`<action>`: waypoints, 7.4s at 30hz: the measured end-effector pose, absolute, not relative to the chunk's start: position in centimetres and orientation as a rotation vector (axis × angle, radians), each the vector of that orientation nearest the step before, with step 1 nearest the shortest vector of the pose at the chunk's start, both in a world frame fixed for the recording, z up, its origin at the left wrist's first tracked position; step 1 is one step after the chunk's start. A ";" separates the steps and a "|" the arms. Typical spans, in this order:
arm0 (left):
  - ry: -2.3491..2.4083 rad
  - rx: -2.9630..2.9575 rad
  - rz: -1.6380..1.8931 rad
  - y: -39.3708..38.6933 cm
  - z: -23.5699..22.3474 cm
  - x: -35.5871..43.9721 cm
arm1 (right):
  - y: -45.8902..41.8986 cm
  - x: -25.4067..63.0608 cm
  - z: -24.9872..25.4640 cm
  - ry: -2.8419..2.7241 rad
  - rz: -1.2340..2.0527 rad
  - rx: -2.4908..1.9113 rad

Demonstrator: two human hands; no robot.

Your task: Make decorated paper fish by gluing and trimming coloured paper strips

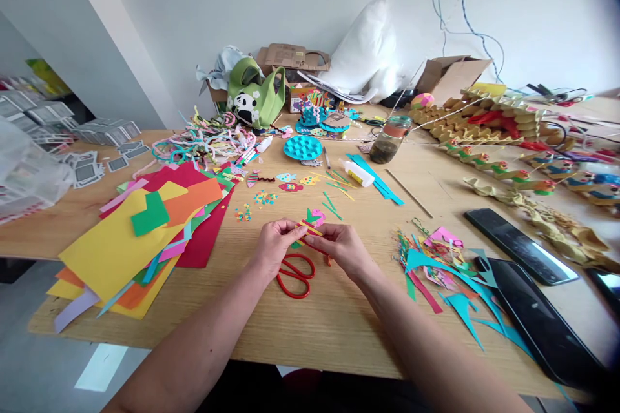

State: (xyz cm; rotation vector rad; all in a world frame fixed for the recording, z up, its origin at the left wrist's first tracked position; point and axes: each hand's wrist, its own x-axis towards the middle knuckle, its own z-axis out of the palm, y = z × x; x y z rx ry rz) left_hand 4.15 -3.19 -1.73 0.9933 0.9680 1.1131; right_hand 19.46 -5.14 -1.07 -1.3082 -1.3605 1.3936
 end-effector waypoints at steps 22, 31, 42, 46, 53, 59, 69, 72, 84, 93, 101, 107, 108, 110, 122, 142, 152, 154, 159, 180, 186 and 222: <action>0.995 1.067 1.173 -3.1 -1.7 4.1 | -5.4 19.5 0.0 -1.300 1.372 -1.281; 1.032 1.191 1.138 -3.3 -1.9 4.1 | -5.1 19.4 -0.7 -1.199 1.337 -1.269; 0.939 0.993 1.002 -3.3 -1.9 4.0 | -5.0 19.6 -0.7 -1.170 1.266 -1.256; 0.957 1.034 1.005 -3.2 -2.1 3.9 | -5.0 19.6 -0.5 -1.131 1.283 -1.252; 0.988 1.066 1.109 -3.1 -1.8 4.0 | -5.2 19.8 -0.2 -1.127 1.345 -1.189; 0.983 1.090 1.136 -3.2 -1.5 4.0 | -5.2 19.8 -0.2 -1.198 1.382 -1.184; 0.990 1.093 1.108 -3.2 -1.7 4.0 | -5.1 19.5 -0.9 -1.242 1.398 -1.250; 0.973 1.037 1.062 -3.1 -1.9 3.9 | -5.1 19.5 -0.9 -1.254 1.398 -1.239; 0.943 0.995 1.218 -2.8 -2.0 3.9 | -5.4 19.5 -0.2 -1.309 1.442 -1.253; 0.928 1.037 1.214 -3.0 -2.1 3.9 | -5.1 19.2 -0.8 -1.306 1.431 -1.248; 0.882 0.943 1.091 -3.0 -1.6 3.9 | -5.3 19.3 -0.7 -1.372 1.292 -1.228; 0.864 0.881 1.059 -2.9 -1.2 3.8 | -5.2 19.8 -0.3 -1.417 0.955 -1.286; 0.876 0.872 1.077 -2.8 -1.3 3.8 | -5.2 20.0 -0.3 -1.410 0.922 -1.288; 0.902 0.854 1.103 -2.8 -1.3 3.8 | -5.0 20.1 -0.4 -1.388 0.954 -1.277; 0.832 0.964 1.065 -3.3 -1.3 4.0 | -5.0 19.8 -0.3 -1.217 1.330 -1.135; 0.839 1.031 1.006 -3.3 -1.1 3.7 | -5.0 20.1 -0.6 -1.478 1.338 -1.237; 0.895 0.634 1.240 -1.8 -1.0 2.9 | -6.7 20.4 1.1 -1.476 0.259 -1.254; 0.876 0.564 1.281 -1.6 -0.6 2.6 | -7.5 19.6 1.0 -1.721 0.263 -1.132; 0.821 0.496 1.325 -1.3 -0.2 2.2 | -8.5 17.1 -0.1 -2.475 0.249 -1.059; 0.853 0.426 1.411 0.2 -0.9 0.3 | -7.7 18.3 -0.4 -1.973 1.133 -1.216; 0.845 0.429 1.390 -0.1 -0.9 0.6 | -7.2 18.7 0.4 -1.467 1.562 -0.967; 1.069 2.691 1.570 -3.0 -1.6 2.2 | -6.3 17.7 -0.2 -0.512 1.553 -0.879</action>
